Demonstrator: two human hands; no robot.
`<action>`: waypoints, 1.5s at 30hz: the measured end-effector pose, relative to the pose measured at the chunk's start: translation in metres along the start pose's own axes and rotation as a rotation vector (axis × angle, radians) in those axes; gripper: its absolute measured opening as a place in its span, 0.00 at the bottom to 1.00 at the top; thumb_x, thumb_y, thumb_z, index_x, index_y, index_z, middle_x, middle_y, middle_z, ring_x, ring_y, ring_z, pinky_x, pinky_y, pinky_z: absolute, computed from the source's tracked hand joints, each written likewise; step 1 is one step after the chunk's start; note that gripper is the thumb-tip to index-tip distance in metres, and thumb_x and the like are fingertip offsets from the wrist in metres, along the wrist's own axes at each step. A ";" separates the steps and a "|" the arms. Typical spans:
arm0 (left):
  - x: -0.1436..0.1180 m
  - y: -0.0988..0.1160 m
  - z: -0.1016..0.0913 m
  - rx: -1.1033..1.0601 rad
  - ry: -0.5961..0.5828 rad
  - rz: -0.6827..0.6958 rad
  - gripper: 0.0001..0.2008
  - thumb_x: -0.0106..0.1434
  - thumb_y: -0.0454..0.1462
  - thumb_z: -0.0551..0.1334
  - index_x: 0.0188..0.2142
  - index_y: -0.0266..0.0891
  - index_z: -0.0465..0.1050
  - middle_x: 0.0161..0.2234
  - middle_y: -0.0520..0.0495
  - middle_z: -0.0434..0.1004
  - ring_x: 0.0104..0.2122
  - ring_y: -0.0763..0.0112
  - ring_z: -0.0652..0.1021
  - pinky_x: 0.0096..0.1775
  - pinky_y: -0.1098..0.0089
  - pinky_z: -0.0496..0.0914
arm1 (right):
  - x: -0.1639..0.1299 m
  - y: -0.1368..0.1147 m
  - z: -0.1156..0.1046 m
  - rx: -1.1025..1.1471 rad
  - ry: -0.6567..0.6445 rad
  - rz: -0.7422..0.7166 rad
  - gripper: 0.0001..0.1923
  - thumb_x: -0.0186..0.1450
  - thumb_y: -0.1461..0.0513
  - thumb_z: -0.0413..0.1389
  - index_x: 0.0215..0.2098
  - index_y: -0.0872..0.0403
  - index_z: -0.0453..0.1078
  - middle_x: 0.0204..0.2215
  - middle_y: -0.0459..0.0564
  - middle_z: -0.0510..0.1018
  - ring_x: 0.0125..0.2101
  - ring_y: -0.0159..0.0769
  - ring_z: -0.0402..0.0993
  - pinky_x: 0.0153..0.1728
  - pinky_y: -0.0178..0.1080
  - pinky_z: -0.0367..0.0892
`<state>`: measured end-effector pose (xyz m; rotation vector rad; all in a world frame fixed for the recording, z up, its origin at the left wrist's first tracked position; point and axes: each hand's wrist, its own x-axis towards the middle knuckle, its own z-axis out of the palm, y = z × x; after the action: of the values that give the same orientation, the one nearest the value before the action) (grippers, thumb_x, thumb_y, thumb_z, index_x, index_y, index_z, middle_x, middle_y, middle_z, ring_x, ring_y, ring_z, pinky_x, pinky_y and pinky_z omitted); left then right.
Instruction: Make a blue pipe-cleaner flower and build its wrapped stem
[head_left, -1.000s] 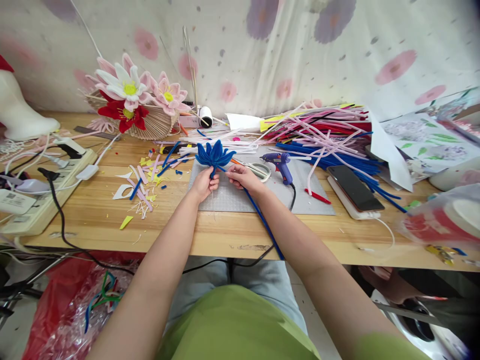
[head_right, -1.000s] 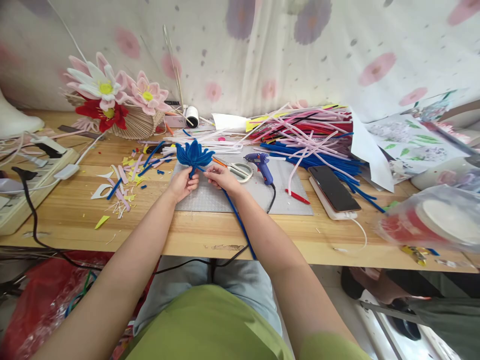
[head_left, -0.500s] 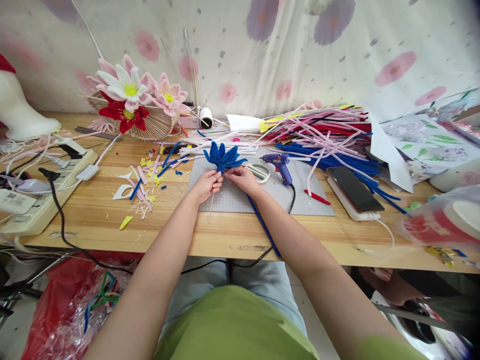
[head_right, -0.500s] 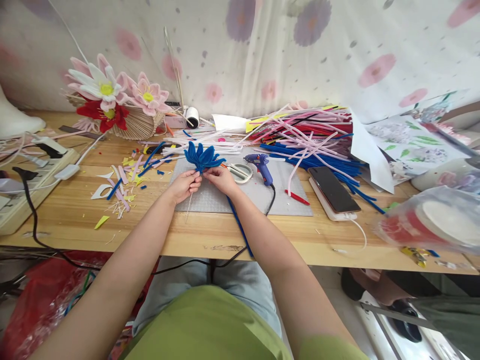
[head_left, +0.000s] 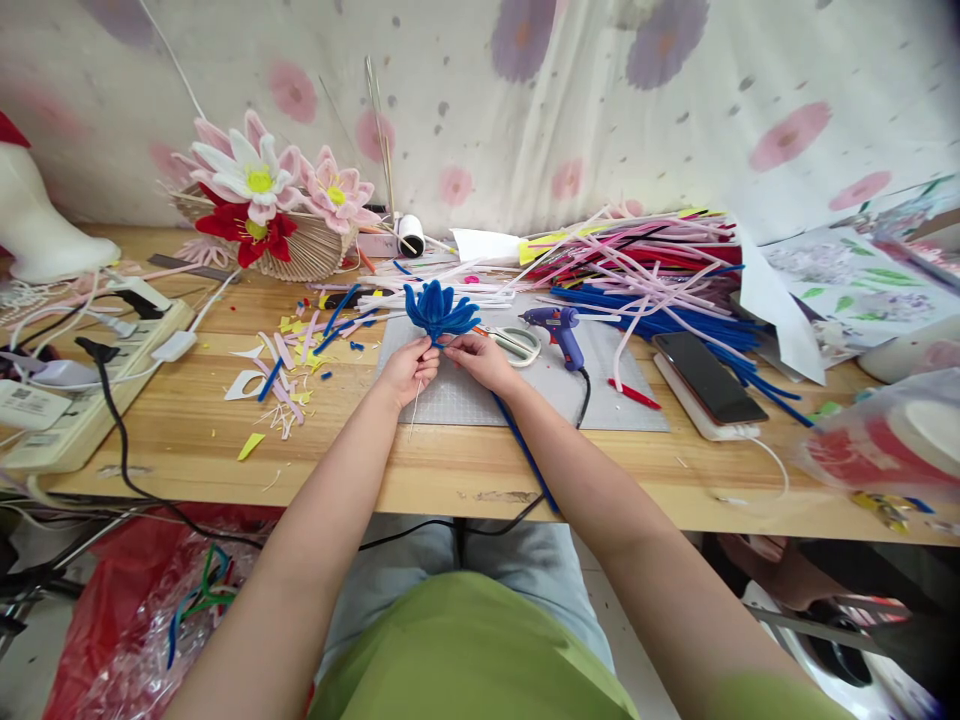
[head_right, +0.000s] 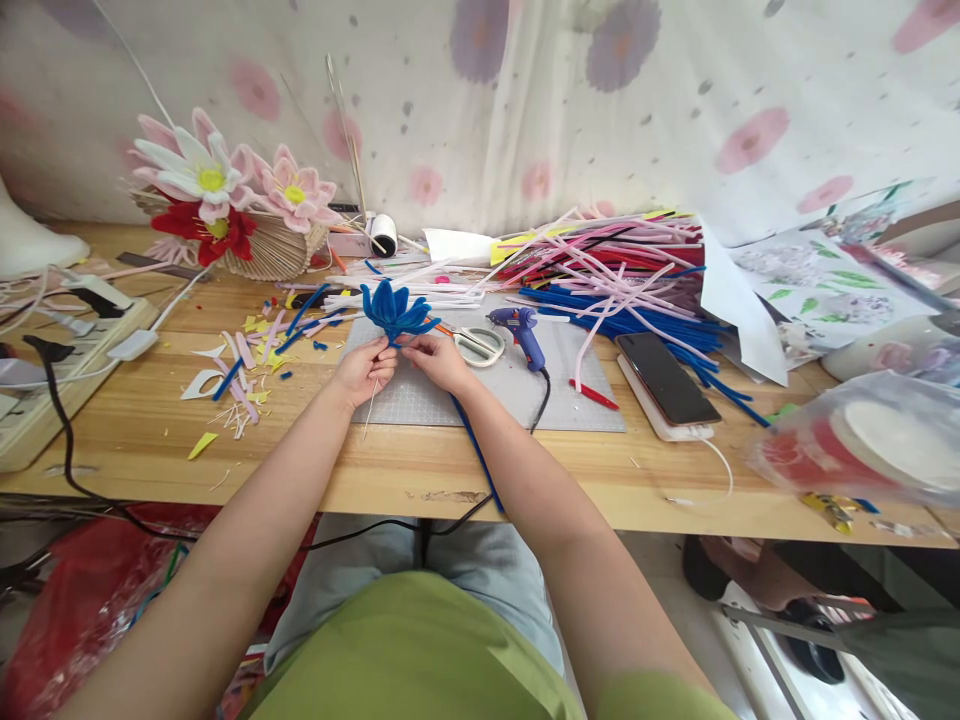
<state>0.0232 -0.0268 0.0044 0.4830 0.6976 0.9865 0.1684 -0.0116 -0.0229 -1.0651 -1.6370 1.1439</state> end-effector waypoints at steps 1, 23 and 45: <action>0.000 0.001 0.000 -0.037 -0.002 -0.018 0.11 0.65 0.30 0.47 0.27 0.34 0.62 0.16 0.57 0.50 0.11 0.86 0.53 0.11 0.86 0.46 | 0.000 0.001 0.000 -0.010 0.002 -0.003 0.13 0.53 0.54 0.56 0.25 0.56 0.68 0.20 0.45 0.71 0.21 0.28 0.63 0.26 0.34 0.59; -0.004 0.005 -0.003 -0.300 -0.143 -0.117 0.15 0.60 0.27 0.46 0.43 0.29 0.66 0.21 0.52 0.58 0.16 0.83 0.60 0.15 0.83 0.58 | 0.000 0.001 -0.008 -0.165 -0.041 -0.141 0.16 0.61 0.52 0.48 0.26 0.55 0.65 0.19 0.43 0.66 0.22 0.28 0.60 0.28 0.33 0.56; 0.000 -0.001 -0.004 0.173 0.118 0.152 0.14 0.54 0.33 0.63 0.40 0.41 0.64 0.22 0.55 0.64 0.15 0.85 0.63 0.12 0.85 0.47 | -0.006 -0.016 -0.015 -0.153 -0.117 -0.074 0.11 0.56 0.58 0.49 0.27 0.57 0.68 0.16 0.40 0.62 0.21 0.26 0.56 0.24 0.32 0.53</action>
<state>0.0207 -0.0270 0.0013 0.6398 0.8665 1.1090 0.1816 -0.0172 -0.0056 -1.0397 -1.8657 1.0630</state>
